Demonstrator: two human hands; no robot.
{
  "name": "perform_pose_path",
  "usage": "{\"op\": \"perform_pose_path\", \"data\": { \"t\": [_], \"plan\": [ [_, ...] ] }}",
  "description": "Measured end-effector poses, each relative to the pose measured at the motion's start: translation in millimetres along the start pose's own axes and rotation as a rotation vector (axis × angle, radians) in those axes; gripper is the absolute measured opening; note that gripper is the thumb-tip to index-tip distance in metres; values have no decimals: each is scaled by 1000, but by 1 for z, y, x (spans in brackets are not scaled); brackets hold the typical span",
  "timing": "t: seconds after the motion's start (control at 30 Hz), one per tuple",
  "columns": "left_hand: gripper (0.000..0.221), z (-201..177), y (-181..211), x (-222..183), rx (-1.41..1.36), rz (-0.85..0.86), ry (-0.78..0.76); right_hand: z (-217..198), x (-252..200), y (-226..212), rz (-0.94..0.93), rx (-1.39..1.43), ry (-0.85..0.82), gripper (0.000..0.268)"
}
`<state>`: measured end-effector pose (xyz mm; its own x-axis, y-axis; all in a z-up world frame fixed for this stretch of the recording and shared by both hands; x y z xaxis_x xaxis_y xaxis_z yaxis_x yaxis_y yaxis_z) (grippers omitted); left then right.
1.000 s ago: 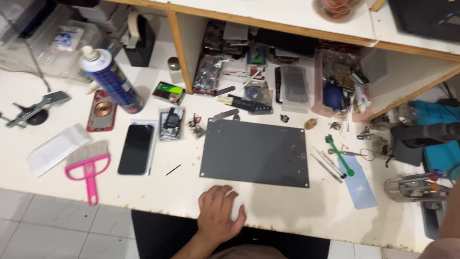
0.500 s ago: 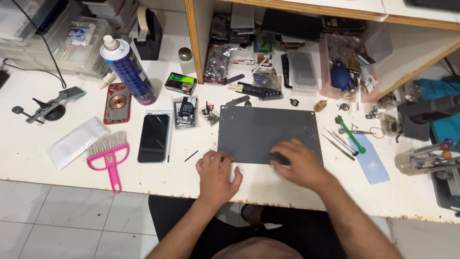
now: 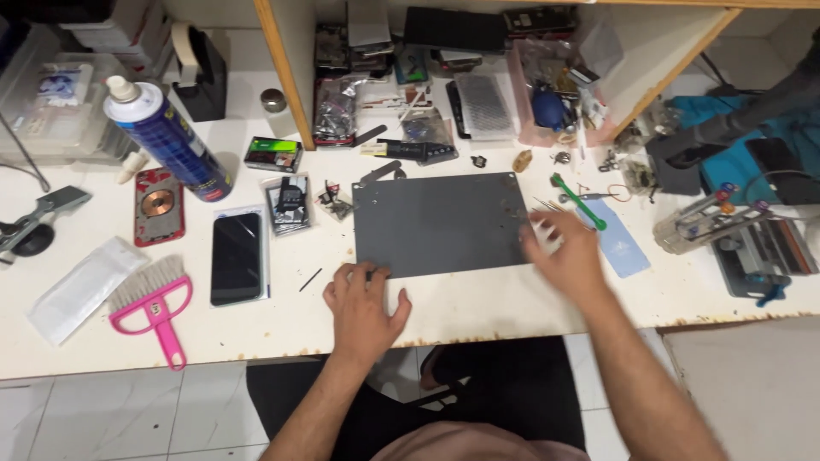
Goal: Testing phone power and sorting through electronic components at a repair bench.
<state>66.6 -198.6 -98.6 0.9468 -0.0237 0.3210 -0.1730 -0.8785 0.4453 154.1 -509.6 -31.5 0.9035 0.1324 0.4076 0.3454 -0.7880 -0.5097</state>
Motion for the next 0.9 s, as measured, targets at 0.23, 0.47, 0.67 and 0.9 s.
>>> {"op": "perform_pose_path", "data": {
  "t": [0.23,0.47,0.67,0.9],
  "plan": [
    [35,0,-2,0,45,-37,71,-54,125,170,94,-252,98,17],
    [36,-3,1,1,128,-46,125,11,182,237,-17,-298,-184,46],
    [35,-3,2,0,135,-64,156,9,186,220,-218,-179,46,30],
    [34,-4,3,3,134,-65,165,-5,149,157,-396,-103,54,20]
  ]
}}
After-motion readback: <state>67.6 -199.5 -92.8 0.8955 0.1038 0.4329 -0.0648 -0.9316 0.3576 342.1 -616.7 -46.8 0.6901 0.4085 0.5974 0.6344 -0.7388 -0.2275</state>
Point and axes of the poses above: each hand's wrist, its own x-axis towards the middle knuckle, its own z-axis out of the palm, y = z × x, the point moved 8 cm from there along x, towards the middle knuckle, and after that the axes turned 6 degrees about -y, right-handed, at the moved point
